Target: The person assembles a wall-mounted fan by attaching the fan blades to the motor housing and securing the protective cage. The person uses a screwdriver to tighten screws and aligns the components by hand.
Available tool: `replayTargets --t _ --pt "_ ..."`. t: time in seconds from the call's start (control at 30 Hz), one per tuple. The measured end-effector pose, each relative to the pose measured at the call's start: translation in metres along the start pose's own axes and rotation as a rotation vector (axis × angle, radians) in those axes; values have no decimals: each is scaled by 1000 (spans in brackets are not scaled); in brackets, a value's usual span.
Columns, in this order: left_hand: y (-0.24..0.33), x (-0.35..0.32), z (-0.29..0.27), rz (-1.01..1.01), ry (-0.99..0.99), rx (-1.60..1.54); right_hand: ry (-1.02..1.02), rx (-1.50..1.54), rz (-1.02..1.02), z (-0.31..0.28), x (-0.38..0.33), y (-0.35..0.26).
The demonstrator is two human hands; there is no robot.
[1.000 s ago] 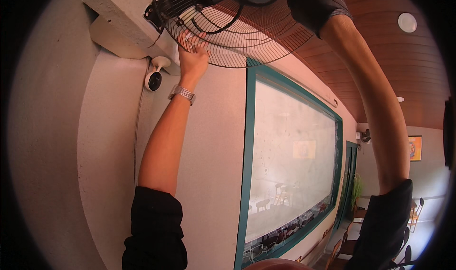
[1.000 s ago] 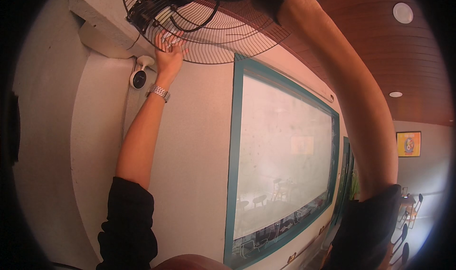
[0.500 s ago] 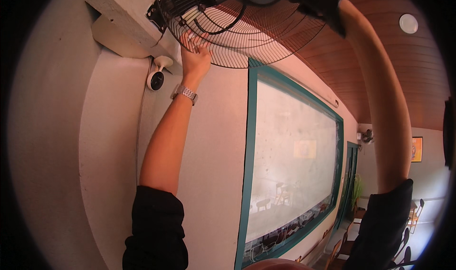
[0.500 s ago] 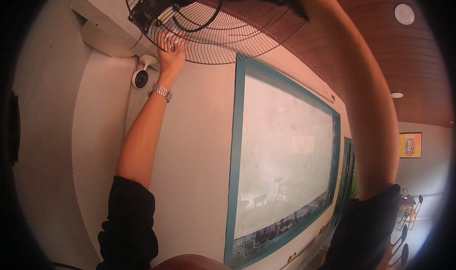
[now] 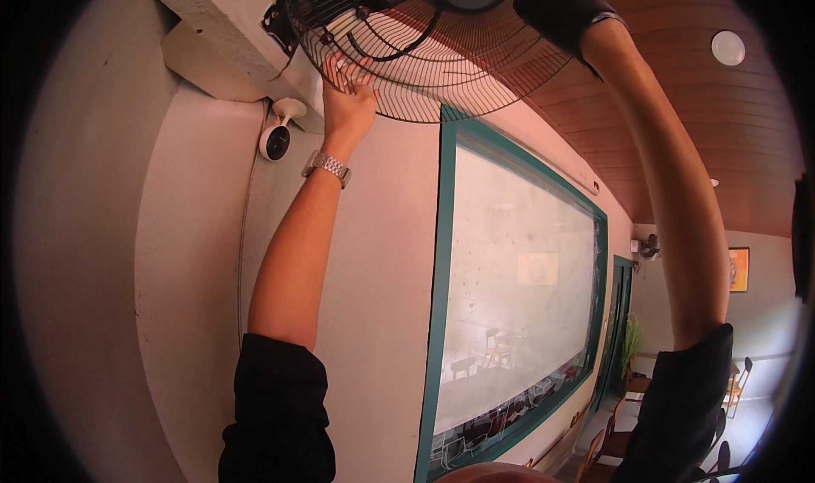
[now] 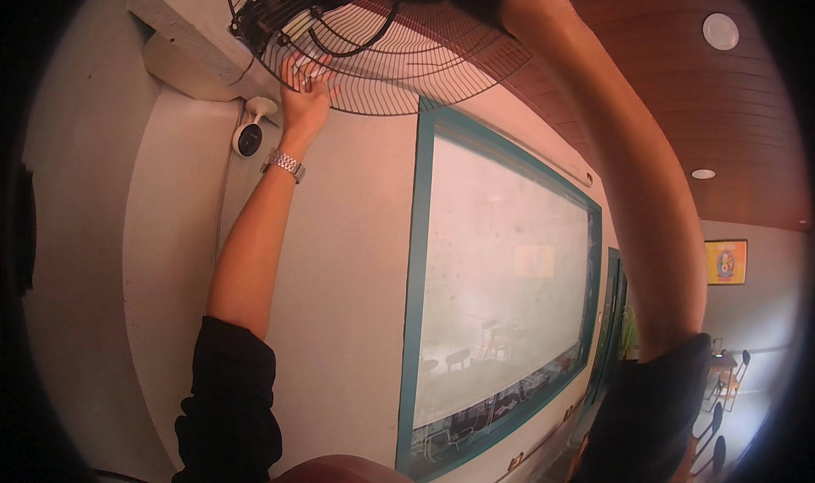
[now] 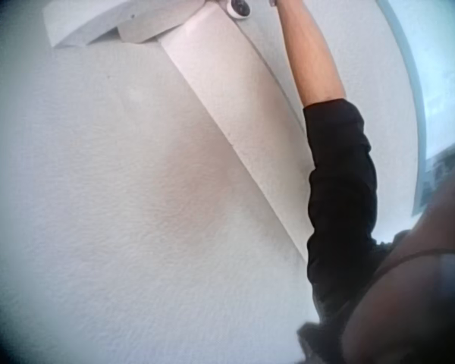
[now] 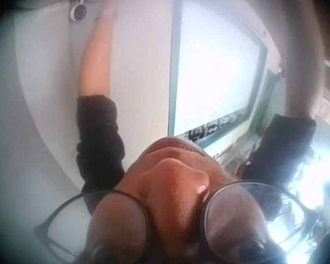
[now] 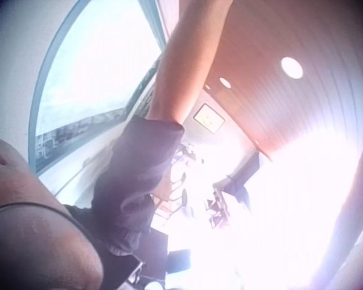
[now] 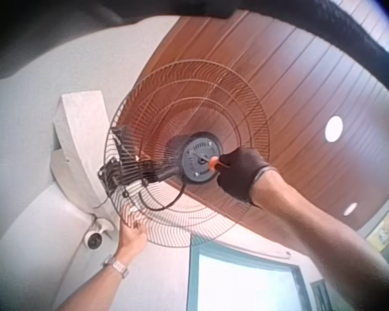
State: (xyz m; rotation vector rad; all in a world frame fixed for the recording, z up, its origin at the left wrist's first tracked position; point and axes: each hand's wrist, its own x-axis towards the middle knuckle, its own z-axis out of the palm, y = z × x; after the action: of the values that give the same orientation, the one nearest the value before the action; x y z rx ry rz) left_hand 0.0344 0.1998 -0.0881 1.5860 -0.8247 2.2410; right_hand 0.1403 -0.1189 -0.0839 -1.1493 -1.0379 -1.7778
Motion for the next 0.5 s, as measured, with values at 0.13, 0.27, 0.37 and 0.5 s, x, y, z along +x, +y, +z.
replayTargets --t 0.13,0.27,0.37,0.5 --pt "-9 7 -10 77 -29 53 -3 85 10 -8 -7 -6" --pt "-4 4 -7 13 -32 129 -31 -217 -137 8 15 16" --pt "5 -2 -3 -11 -10 116 -48 -70 -34 6 7 7" --pt "4 1 -5 7 -26 151 -77 -328 -155 5 10 7"
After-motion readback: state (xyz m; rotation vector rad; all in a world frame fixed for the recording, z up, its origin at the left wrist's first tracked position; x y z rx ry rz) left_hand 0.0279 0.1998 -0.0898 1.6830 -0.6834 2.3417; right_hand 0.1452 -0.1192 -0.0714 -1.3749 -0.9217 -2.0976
